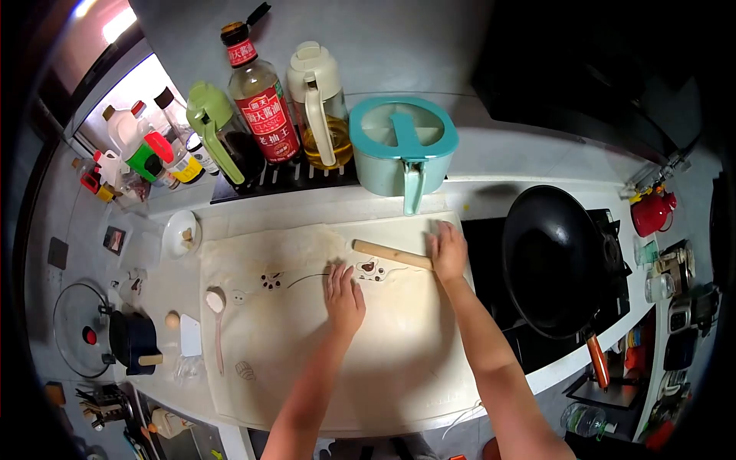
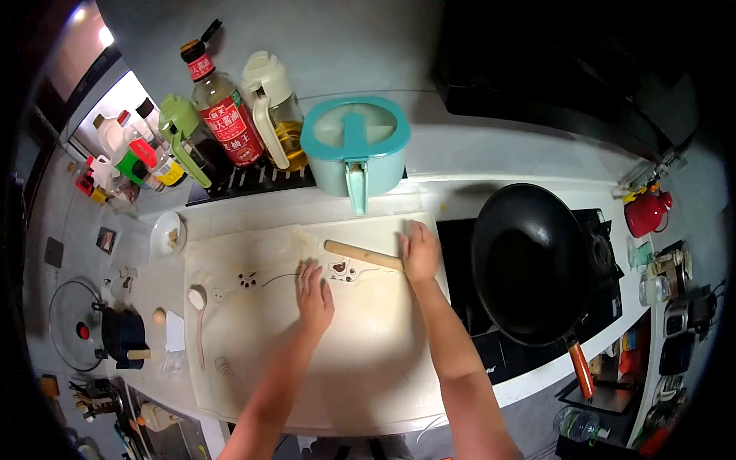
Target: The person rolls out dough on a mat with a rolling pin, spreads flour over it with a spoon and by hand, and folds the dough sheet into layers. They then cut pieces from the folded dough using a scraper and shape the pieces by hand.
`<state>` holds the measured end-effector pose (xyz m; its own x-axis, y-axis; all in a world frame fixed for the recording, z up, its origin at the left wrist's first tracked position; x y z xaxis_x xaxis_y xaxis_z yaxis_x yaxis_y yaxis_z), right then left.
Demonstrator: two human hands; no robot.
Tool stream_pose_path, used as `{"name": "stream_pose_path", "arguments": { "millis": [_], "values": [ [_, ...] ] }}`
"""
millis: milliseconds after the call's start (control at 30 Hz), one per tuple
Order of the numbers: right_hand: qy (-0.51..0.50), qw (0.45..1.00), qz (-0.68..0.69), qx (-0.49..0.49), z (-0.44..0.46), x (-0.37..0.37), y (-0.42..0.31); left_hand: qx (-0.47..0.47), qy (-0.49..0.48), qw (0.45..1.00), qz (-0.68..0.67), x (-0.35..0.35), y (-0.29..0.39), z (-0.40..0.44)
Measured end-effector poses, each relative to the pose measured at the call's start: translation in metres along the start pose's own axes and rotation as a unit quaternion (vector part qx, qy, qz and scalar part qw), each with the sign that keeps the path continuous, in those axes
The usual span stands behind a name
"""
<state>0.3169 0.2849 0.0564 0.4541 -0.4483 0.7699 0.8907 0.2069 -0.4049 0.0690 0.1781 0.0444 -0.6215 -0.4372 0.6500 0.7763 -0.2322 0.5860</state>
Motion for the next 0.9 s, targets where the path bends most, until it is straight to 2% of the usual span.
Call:
{"name": "stream_pose_path", "arguments": {
  "millis": [33, 100, 200, 300, 333, 433, 500, 533, 567, 600, 633, 700, 733, 833, 900],
  "values": [
    [0.015, 1.000, 0.003, -0.022, 0.000, 0.004, 0.003, -0.005, -0.005, 1.000, 0.001, 0.003, -0.001, -0.005],
    [-0.024, 0.999, 0.032, 0.017, -0.015, -0.001, 0.004, -0.015, -0.019, 1.000, 0.000, 0.011, -0.004, -0.015],
    [-0.093, 0.978, 0.085, 0.165, -0.046, 0.025, -0.045, -0.062, -0.108, 0.986, 0.112, 0.008, 0.009, -0.030],
    [-0.066, 0.990, 0.044, 0.117, -0.063, 0.026, -0.045, -0.039, -0.197, 0.970, 0.138, -0.007, 0.019, -0.049],
    [-0.056, 0.992, 0.043, 0.102, -0.063, 0.028, -0.042, -0.044, -0.193, 0.967, 0.163, -0.011, 0.023, -0.051],
    [-0.064, 0.992, 0.072, 0.085, -0.070, 0.047, -0.037, -0.115, -0.329, 0.935, 0.067, -0.034, 0.066, -0.080],
    [-0.101, 0.987, 0.078, 0.097, -0.094, 0.060, -0.036, -0.249, -0.463, 0.848, -0.065, -0.038, 0.117, -0.134],
    [-0.114, 0.983, 0.080, 0.116, -0.107, 0.066, -0.038, -0.353, -0.400, 0.838, -0.111, -0.014, 0.141, -0.147],
    [-0.128, 0.979, 0.084, 0.134, -0.122, 0.069, -0.039, -0.347, -0.340, 0.871, -0.079, -0.008, 0.142, -0.143],
    [-0.205, 0.965, 0.091, 0.139, -0.144, 0.053, -0.028, -0.336, -0.281, 0.898, -0.045, -0.001, 0.141, -0.135],
    [-0.214, 0.963, 0.064, 0.148, -0.148, 0.065, -0.043, -0.321, -0.224, 0.920, -0.012, 0.012, 0.143, -0.126],
    [-0.225, 0.958, 0.010, 0.176, -0.139, 0.077, -0.072, -0.101, -0.259, 0.958, 0.071, -0.001, 0.107, -0.073],
    [-0.294, 0.951, 0.018, 0.091, -0.142, 0.060, -0.059, -0.069, -0.234, 0.968, 0.067, -0.009, 0.085, -0.065],
    [-0.236, 0.968, -0.089, 0.004, -0.135, 0.028, -0.031, -0.038, -0.253, 0.960, 0.114, -0.032, 0.055, -0.080],
    [-0.220, 0.966, -0.135, 0.015, -0.141, 0.028, -0.035, -0.053, -0.249, 0.960, 0.117, -0.029, 0.061, -0.095]
  ]
}}
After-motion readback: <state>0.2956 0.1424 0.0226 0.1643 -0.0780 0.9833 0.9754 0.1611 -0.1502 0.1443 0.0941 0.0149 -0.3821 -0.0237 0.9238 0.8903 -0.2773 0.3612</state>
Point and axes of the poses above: each hand's wrist, its own z-axis towards the middle knuckle, its own x-axis out of the back of the hand, y = z × x, the point moved 9 cm from there along z, towards the middle knuckle, and after that the axes turned 2 degrees about -z, right-handed, at the moved point
